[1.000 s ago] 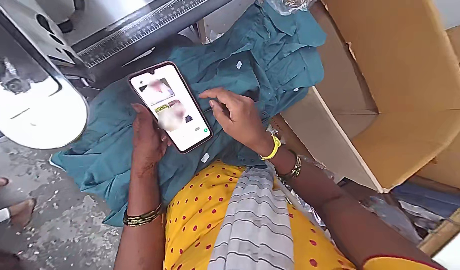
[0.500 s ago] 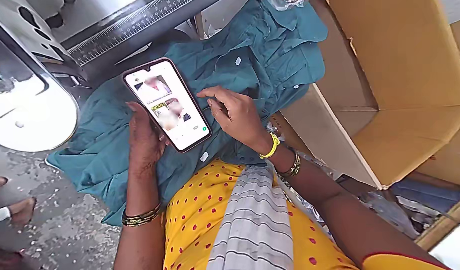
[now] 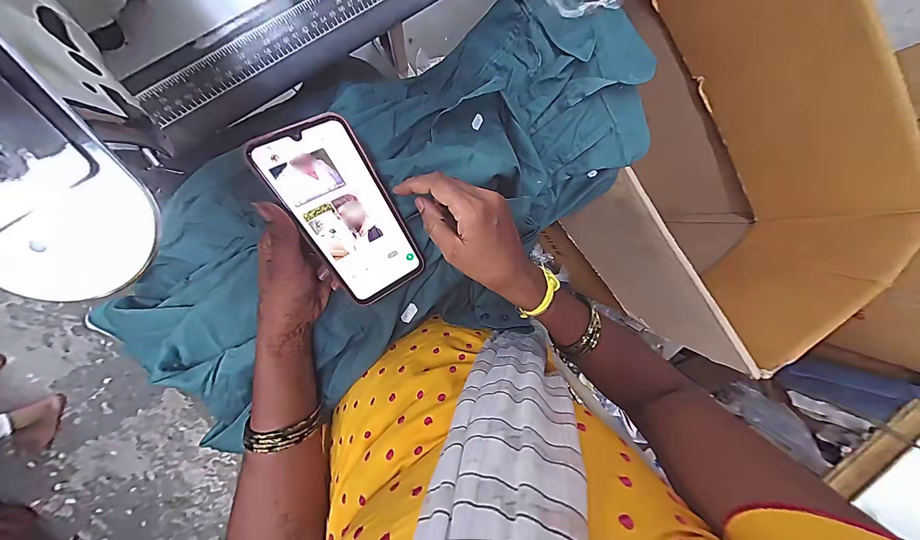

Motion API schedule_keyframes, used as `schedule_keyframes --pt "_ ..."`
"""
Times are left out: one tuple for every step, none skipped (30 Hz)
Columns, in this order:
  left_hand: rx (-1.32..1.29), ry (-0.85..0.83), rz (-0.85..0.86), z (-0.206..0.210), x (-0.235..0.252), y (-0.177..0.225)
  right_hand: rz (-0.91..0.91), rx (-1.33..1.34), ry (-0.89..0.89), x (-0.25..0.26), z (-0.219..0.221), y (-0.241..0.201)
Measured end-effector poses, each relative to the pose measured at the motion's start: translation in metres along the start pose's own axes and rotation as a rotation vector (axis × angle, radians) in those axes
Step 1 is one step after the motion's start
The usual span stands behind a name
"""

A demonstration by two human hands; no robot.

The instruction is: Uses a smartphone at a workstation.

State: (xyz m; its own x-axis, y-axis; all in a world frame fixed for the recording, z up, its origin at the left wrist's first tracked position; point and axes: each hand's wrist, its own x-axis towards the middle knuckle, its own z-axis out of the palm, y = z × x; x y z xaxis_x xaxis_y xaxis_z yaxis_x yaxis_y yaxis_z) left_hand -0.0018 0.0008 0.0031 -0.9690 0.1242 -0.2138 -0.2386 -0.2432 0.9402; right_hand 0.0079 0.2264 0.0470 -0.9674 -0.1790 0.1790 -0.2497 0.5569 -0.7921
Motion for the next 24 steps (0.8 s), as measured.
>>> schedule_keyframes --pt "0.002 0.002 -0.001 0.0 0.0 0.0 -0.002 0.002 -0.001 0.0 0.0 0.0" --pt "0.002 0.002 0.0 0.001 0.0 0.001 -0.007 0.005 -0.001 0.001 0.0 -0.001" --pt "0.003 0.001 0.002 0.002 -0.001 0.001 -0.013 0.01 0.0 0.002 -0.001 -0.001" --pt "0.006 -0.001 0.002 0.002 -0.001 0.002 -0.021 0.014 0.0 0.004 -0.001 -0.002" --pt "0.013 0.0 0.001 0.003 -0.001 0.002 -0.031 0.018 0.0 0.006 -0.001 -0.004" --pt "0.016 0.003 -0.004 0.002 -0.001 0.001 -0.045 0.018 0.001 0.009 -0.001 -0.006" --pt "0.011 0.004 -0.01 0.001 -0.001 0.001 -0.063 0.009 0.0 0.012 -0.001 -0.008" --pt "0.0 0.015 -0.013 0.002 -0.001 0.0 -0.083 -0.005 0.0 0.015 0.0 -0.01" --pt "-0.015 0.013 -0.017 0.002 -0.001 0.0 -0.104 -0.031 -0.001 0.018 0.001 -0.012" --pt "-0.019 0.013 -0.022 0.002 -0.001 0.0 -0.128 -0.074 -0.004 0.021 0.002 -0.014" --pt "-0.017 0.017 -0.027 0.002 -0.001 0.001 -0.15 -0.12 -0.007 0.025 0.004 -0.017" --pt "-0.017 0.021 -0.031 0.002 -0.001 0.001 -0.173 -0.164 -0.012 0.028 0.006 -0.02" --pt "-0.015 0.019 -0.035 0.002 -0.002 0.001 -0.198 -0.201 -0.018 0.031 0.008 -0.022" --pt "-0.019 0.026 -0.037 0.003 -0.002 0.001 -0.22 -0.228 -0.024 0.034 0.01 -0.024" --pt "-0.022 0.028 -0.037 0.004 -0.002 0.002 -0.239 -0.245 -0.032 0.036 0.011 -0.027" --pt "-0.028 0.032 -0.039 0.004 -0.002 0.002 -0.251 -0.254 -0.045 0.038 0.012 -0.03" --pt "-0.033 0.039 -0.046 0.005 -0.002 0.002 -0.259 -0.261 -0.059 0.04 0.012 -0.032" --pt "-0.025 0.052 -0.058 0.006 -0.002 0.003 -0.273 -0.267 -0.069 0.042 0.013 -0.035" --pt "-0.013 0.065 -0.07 0.006 -0.003 0.003 -0.288 -0.267 -0.075 0.043 0.014 -0.037" --pt "0.006 0.074 -0.081 0.006 -0.003 0.003 -0.305 -0.267 -0.08 0.046 0.015 -0.038" --pt "0.009 0.072 -0.076 0.006 -0.002 0.002 -0.321 -0.268 -0.083 0.048 0.017 -0.04" --pt "0.004 0.063 -0.066 0.005 -0.002 0.002 -0.336 -0.267 -0.079 0.049 0.019 -0.04" --pt "-0.008 0.049 -0.057 0.004 -0.002 0.002 -0.345 -0.265 -0.078 0.05 0.021 -0.041" --pt "-0.018 0.035 -0.054 0.004 -0.002 0.002 -0.349 -0.272 -0.079 0.051 0.023 -0.041"
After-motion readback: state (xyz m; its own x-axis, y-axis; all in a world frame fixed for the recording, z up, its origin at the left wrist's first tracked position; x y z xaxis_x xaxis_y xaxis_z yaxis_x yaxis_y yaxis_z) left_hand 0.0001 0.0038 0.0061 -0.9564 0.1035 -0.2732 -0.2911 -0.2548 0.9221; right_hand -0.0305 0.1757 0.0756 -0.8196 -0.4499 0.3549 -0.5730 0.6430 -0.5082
